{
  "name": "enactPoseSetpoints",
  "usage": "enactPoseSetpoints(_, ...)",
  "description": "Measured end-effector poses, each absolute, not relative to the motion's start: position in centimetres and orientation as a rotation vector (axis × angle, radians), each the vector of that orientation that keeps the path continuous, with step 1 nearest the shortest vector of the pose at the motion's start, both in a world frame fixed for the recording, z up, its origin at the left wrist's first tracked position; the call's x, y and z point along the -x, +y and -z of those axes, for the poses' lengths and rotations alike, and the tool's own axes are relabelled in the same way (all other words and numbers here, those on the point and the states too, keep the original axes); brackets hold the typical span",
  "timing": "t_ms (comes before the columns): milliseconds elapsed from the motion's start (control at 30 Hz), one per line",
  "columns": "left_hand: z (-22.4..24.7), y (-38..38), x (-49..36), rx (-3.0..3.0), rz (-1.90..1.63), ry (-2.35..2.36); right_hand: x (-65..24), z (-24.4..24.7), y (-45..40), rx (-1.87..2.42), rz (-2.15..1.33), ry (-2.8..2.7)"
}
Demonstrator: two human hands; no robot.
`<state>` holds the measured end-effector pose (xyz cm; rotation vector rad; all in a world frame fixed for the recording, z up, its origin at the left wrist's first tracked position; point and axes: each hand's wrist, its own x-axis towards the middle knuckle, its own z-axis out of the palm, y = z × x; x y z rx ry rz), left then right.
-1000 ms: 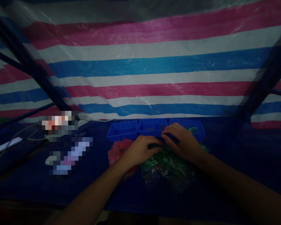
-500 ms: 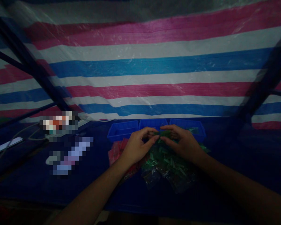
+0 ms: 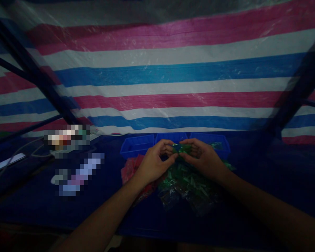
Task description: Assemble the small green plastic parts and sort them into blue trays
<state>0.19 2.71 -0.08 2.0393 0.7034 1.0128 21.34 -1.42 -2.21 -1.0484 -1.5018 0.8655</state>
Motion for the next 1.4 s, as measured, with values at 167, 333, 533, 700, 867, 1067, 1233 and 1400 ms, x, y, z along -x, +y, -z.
enactPoseSetpoints(167, 0.2, 2.7, -0.2, -2.053, -0.976, 0.698, -21.4, 2.1, -1.5, 1.069, -0.906, -1.502)
enactPoseSetpoints(333, 0.3, 2.7, -0.3, -2.074, -0.992, 0.711, -21.3, 1.9, -1.7, 1.101, -0.835, -1.482)
enactPoseSetpoints(533, -0.3, 2.7, -0.2, -2.127, -1.044, 0.790, -21.4, 2.1, -1.3, 1.183, -0.626, -1.388)
enactPoseSetpoints(700, -0.5, 2.4, -0.1, -2.189, -0.964, 0.676, -21.1, 1.9, -1.6, 1.074, -0.711, -1.415)
enactPoseSetpoints(867, -0.5, 2.6, 0.0, -2.235, -0.981, 0.764, -20.8, 1.3, -2.2, 1.035, -0.770, -1.459)
enactPoseSetpoints(1067, -0.6, 2.7, 0.3, -2.252, -1.020, 0.894, -21.2, 1.3, -2.0, 1.144, -0.657, -1.429)
enactPoseSetpoints(1233, -0.6, 2.5, 0.3, -2.300, -0.969, 0.822, -21.0, 1.6, -1.9, 1.134, -0.765, -1.485)
enactPoseSetpoints(1400, -0.4, 2.6, 0.1, -2.199, -1.087, 0.846, -21.3, 2.0, -1.5, 1.165, -0.785, -1.403)
